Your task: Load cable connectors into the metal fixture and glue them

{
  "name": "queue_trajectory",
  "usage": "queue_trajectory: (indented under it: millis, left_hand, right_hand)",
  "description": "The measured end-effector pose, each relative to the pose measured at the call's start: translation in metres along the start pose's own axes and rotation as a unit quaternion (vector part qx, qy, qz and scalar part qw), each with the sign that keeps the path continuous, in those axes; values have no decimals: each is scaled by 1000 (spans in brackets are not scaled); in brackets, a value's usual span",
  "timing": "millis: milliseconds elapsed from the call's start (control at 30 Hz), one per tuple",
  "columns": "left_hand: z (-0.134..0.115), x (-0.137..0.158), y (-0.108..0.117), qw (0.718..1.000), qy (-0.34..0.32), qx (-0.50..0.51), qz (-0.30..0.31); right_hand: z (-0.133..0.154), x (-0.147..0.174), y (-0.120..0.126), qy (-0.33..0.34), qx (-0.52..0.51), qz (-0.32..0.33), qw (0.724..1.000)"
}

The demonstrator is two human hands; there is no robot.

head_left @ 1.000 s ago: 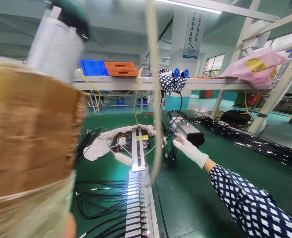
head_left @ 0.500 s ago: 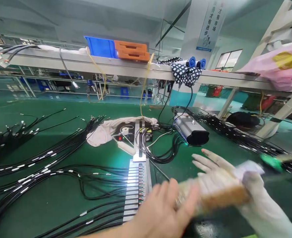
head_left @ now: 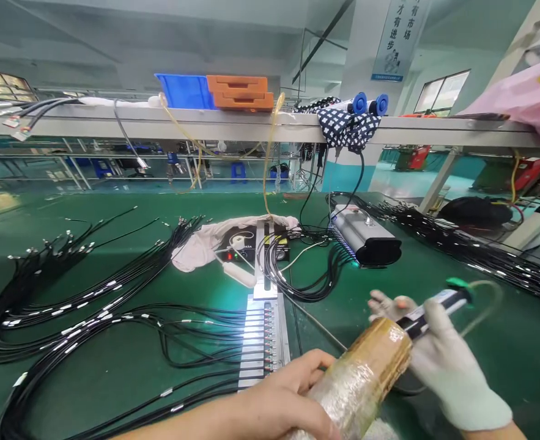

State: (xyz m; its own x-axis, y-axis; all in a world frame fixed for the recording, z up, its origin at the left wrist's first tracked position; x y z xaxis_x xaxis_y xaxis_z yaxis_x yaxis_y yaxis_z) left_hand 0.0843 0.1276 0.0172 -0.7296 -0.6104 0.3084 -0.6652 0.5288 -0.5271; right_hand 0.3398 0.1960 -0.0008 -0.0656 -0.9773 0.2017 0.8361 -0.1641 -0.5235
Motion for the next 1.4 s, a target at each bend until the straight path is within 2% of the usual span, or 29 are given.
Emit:
queue_trajectory:
  millis: [67,100,167,233,333,400,467,533,600,633,667,700,733,767,800,833,867,933,1000,1067,1133,1233,1400]
  left_hand:
    - [-18,-8,10,994,-1,-101,-40]
    - [-31,-16,17,983,-22,-168,-72]
    - [-62,-41,34,950,-81,-260,-152]
    - [-87,-74,49,914,-123,-322,-213]
    - [-107,-121,66,850,-141,-426,-277]
    - [-108,-139,70,804,-145,-490,-303]
    - [-102,-140,72,763,-158,-544,-312]
    - [-94,-125,71,732,-176,-587,-298]
    - [-85,-97,73,714,-190,-618,-267]
    - [-81,-79,75,709,-194,-629,-252]
    - [-78,-61,79,705,-196,-638,-242]
    - [-76,-43,84,700,-197,-644,-240]
    - [-74,-27,92,694,-196,-648,-245]
    - [-74,-12,101,687,-195,-651,-257]
    - [-73,0,111,679,-196,-653,-270]
    - [-72,9,122,672,-198,-655,-284]
    - [-71,14,133,666,-201,-655,-294]
    - [-68,17,153,660,-209,-655,-304]
    - [-64,13,167,662,-210,-652,-305]
    - [-60,9,175,668,-204,-647,-307]
    - [-58,6,176,676,-193,-641,-309]
    - [-56,5,173,684,-173,-637,-310]
    - [-49,7,169,686,-152,-637,-316]
  right_hand:
    - [18,-5,28,69,-71,-126,987]
    - [26,-5,38,90,-88,-154,980]
    - [35,-5,50,111,-91,-173,974]
    - [31,-3,50,107,-62,-166,978]
    - [8,1,38,83,-17,-136,987]
    - [-5,1,27,67,3,-80,995]
    - [-12,1,18,39,43,-3,998]
    - [-12,1,11,-29,127,68,989]
    - [-3,-2,5,-126,260,122,950]
    - [5,-5,1,-165,330,134,920]
    - [16,-10,-5,-191,415,159,876]
    - [29,-18,-13,-174,508,171,826]
    - [45,-28,-24,-121,567,144,802]
    - [60,-38,-37,-38,581,96,807]
    - [73,-45,-52,75,533,43,842]
    - [78,-49,-68,169,449,21,877]
    - [72,-51,-82,216,399,11,891]
    - [36,-52,-108,223,322,46,919]
    - [-17,-49,-124,176,304,89,932]
    - [-65,-46,-129,131,296,107,940]
    - [-97,-44,-127,104,290,110,945]
    - [-112,-45,-121,94,288,104,947]
    - [-113,-46,-118,118,288,102,945]
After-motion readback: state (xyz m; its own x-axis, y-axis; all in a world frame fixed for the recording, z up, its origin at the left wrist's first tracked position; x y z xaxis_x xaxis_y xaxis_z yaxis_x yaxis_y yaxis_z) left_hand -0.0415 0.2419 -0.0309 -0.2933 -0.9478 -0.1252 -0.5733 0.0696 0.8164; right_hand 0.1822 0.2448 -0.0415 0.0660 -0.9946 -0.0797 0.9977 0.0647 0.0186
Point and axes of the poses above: each hand's wrist, its own x-axis away from the middle knuckle, its own y-axis out of the back of the hand, z = x × y, the point moved 4 cm from there along -x, towards the middle knuckle, and after that the axes turned 10 degrees about x, right-handed, at the moved point
